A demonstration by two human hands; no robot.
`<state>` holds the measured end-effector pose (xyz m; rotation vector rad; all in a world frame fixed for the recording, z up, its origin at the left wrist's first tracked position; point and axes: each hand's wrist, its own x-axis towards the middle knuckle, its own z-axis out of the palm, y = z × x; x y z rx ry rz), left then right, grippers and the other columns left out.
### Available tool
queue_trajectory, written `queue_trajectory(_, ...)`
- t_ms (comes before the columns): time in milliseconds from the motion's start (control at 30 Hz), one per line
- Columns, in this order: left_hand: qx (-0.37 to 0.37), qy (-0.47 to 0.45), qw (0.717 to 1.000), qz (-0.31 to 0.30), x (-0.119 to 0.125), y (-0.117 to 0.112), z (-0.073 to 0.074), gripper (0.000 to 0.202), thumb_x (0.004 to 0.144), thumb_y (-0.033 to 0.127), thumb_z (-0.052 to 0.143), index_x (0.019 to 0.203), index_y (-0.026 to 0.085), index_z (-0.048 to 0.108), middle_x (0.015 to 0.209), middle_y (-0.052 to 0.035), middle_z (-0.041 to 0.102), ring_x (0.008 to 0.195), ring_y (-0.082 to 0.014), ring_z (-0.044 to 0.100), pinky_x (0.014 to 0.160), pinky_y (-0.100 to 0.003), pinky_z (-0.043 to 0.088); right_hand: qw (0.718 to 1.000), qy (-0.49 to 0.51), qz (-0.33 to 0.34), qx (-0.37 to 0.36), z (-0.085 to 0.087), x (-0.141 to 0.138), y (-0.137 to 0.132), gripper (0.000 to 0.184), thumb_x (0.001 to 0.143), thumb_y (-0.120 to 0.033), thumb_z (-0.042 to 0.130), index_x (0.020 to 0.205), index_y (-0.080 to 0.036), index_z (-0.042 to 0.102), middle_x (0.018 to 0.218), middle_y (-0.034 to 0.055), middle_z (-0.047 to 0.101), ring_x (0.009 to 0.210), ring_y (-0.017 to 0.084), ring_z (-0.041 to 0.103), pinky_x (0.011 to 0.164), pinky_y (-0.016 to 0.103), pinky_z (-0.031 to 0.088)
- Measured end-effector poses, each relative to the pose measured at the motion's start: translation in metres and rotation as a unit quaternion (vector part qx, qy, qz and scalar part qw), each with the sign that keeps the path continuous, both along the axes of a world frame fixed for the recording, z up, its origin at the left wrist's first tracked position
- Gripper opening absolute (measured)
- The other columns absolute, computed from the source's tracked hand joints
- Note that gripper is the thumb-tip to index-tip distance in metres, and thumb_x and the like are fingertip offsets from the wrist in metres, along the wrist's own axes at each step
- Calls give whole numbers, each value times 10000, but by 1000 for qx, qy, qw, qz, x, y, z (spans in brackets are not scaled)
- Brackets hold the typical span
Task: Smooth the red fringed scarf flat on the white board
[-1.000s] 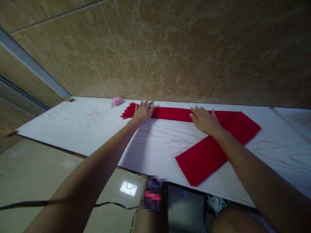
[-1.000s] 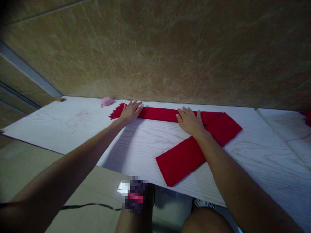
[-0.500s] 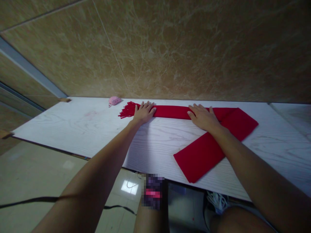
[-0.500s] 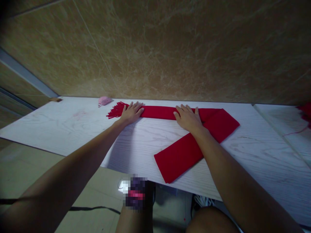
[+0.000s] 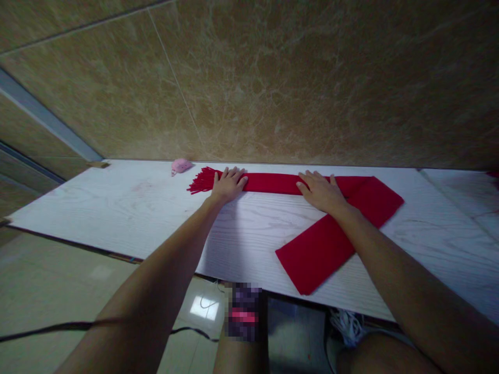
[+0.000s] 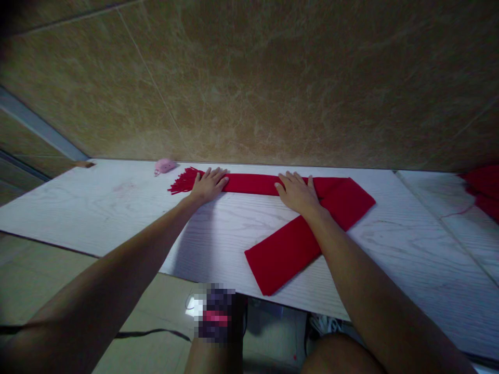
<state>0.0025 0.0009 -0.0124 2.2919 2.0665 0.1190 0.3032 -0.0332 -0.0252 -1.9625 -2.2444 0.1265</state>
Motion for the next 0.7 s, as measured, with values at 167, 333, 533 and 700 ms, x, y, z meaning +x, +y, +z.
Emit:
queue_trajectory(167,-1,13,1000,3,0,0,0,633,1145,518,231,1738,350,374,1828,-6,313,1716,-319,216,1372,-655,194,1000,4,3,7,-1,0,0,636,1147,-446,300,1717,-203,442,1776,131,370,1660,364,317,1328,738,195)
queue_trajectory(333,-4,10,1000,1,0,2,0,637,1146,522,231,1739,342,376,1829,-11,310,1717,-319,211,1375,-653,184,1000,5,-1,-1,0,0,-1,638,1149,-442,298,1724,-199,432,1789,123,344,1671,348,293,1339,718,187)
queue_trajectory(533,-4,6,1000,-2,-1,1,1,638,1144,519,238,1736,333,385,1827,-15,316,1716,-329,212,1372,-664,186,1000,11,9,13,-7,5,5,654,1146,-508,285,1711,-226,455,1777,125,374,1659,363,319,1323,737,206)
queue_trajectory(700,-6,9,1000,0,0,1,1,638,1144,512,241,1736,326,385,1826,-15,320,1716,-329,215,1373,-661,184,1000,13,14,24,-12,7,8,667,1145,-538,262,1705,-240,466,1771,123,390,1654,370,328,1317,743,213)
